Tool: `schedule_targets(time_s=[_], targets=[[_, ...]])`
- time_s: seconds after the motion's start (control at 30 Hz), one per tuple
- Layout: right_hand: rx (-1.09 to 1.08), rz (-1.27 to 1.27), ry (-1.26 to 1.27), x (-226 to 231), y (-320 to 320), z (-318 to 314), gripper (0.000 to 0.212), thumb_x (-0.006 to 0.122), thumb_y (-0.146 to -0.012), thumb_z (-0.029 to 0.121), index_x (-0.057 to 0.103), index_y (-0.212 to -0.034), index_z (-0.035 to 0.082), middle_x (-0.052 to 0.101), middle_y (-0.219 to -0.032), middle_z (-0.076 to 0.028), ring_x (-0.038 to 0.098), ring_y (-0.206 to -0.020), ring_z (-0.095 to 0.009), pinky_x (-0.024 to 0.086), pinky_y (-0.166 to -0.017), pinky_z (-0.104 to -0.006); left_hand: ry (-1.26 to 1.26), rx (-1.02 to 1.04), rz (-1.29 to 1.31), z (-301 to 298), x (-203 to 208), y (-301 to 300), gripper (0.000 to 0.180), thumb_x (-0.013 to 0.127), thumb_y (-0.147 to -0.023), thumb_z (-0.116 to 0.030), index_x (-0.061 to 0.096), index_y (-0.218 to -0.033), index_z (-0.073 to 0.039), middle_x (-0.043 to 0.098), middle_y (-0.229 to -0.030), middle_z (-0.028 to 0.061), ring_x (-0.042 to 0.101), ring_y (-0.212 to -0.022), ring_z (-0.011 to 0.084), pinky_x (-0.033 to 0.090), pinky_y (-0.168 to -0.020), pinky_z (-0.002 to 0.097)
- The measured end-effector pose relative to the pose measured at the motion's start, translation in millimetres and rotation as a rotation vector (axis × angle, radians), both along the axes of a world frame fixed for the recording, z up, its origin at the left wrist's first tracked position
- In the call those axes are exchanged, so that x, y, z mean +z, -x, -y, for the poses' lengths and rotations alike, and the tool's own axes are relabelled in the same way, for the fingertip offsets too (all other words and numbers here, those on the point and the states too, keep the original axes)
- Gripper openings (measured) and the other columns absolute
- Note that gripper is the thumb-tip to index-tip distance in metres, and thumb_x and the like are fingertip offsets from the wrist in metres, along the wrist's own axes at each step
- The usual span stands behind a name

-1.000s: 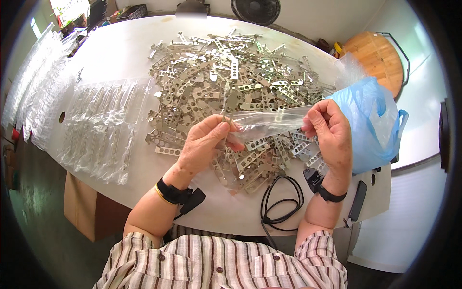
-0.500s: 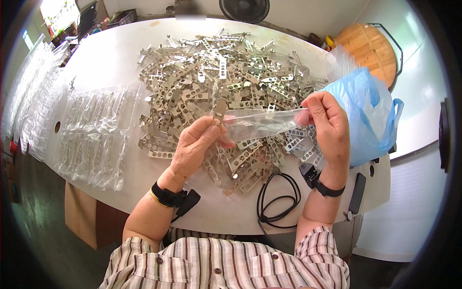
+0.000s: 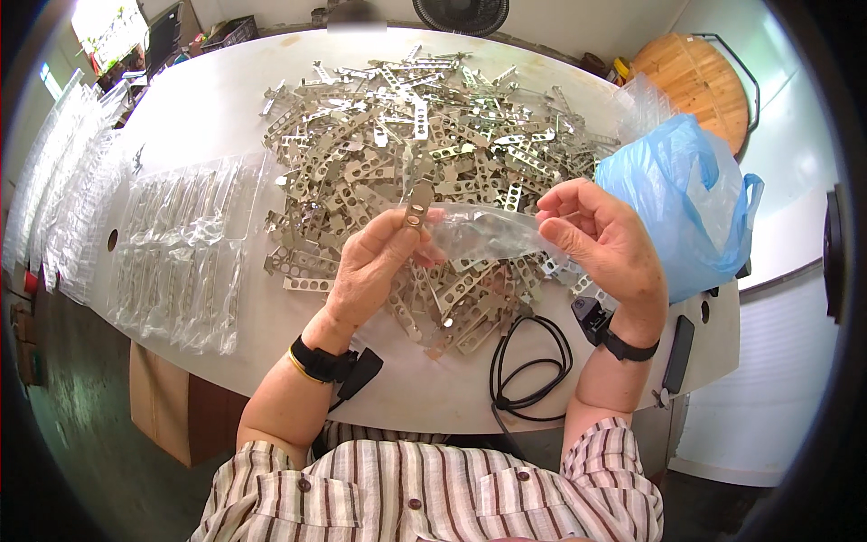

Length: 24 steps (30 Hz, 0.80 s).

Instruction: The person is picking up metal brackets from a pile and placing them into individual plastic bags for packaging.

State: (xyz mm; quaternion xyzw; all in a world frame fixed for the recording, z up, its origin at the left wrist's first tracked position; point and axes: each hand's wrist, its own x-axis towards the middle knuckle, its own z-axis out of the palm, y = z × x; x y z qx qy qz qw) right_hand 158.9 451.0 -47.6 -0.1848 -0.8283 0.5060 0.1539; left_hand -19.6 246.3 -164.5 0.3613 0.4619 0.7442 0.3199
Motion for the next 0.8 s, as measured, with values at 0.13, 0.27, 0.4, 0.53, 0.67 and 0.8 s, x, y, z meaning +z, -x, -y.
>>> schedule_targets(time_s=[0.13,0.27,0.4,0.53,0.67,0.8], targets=[[0.013,0.126,-0.106,3.1,1.0,-1.4,0.014,0.069,-0.095,0.011,0.064,-0.101,0.000,0.065,-0.082,-0.001,0.056,-0.076,-0.006,0.048,-0.067,-0.0248,-0.008,0.001,0.004,-0.5,-0.1,-1.0,0.018,0.050,-0.108,-0.012,0.063,-0.112,0.000,0.062,-0.129,0.0147,0.068,-0.091,0.0144,0.056,-0.080,0.0296],[-0.014,0.123,-0.154,0.9,4.1,-2.3,0.011,0.067,-0.095,0.010,0.064,-0.096,0.000,0.063,-0.078,-0.002,0.056,-0.072,-0.007,0.048,-0.066,-0.0255,0.000,0.009,0.040,-0.8,-0.8,-1.6,0.018,0.051,-0.107,-0.012,0.063,-0.112,0.000,0.063,-0.127,0.0132,0.067,-0.090,0.0137,0.056,-0.080,0.0296],[-0.096,-0.027,-0.205,-9.6,10.1,-2.2,0.010,0.065,-0.097,0.009,0.061,-0.095,0.000,0.063,-0.077,-0.002,0.056,-0.070,-0.008,0.047,-0.065,-0.0255,0.056,-0.004,-0.015,-0.8,-5.8,0.2,0.017,0.052,-0.107,-0.011,0.064,-0.111,0.000,0.065,-0.118,0.0098,0.064,-0.087,0.0123,0.055,-0.079,0.0293],[-0.156,-0.092,-0.062,-8.1,10.2,-6.2,0.011,0.064,-0.100,0.012,0.060,-0.096,0.002,0.063,-0.078,0.000,0.057,-0.071,-0.007,0.048,-0.066,-0.0233,0.049,-0.019,-0.026,-1.2,-5.0,-0.2,0.016,0.052,-0.107,-0.011,0.064,-0.110,0.000,0.064,-0.112,0.0081,0.063,-0.085,0.0119,0.055,-0.079,0.0293],[-0.174,-0.177,-0.032,-6.3,13.9,-3.6,0.017,0.065,-0.101,0.018,0.061,-0.096,0.003,0.062,-0.078,0.002,0.057,-0.072,-0.005,0.049,-0.066,-0.0214,0.022,0.004,0.015,-0.2,-5.7,-0.9,0.017,0.052,-0.107,-0.012,0.064,-0.106,0.000,0.064,-0.111,0.0078,0.062,-0.085,0.0118,0.055,-0.080,0.0290],[-0.111,-0.151,0.105,-2.6,13.0,-1.0,0.017,0.069,-0.099,0.018,0.062,-0.095,0.002,0.062,-0.079,0.002,0.058,-0.073,-0.004,0.051,-0.067,-0.0200,0.001,0.035,0.083,-2.6,-4.9,-1.6,0.018,0.052,-0.107,-0.015,0.063,-0.104,-0.001,0.064,-0.110,0.0080,0.062,-0.084,0.0119,0.055,-0.080,0.0291]])
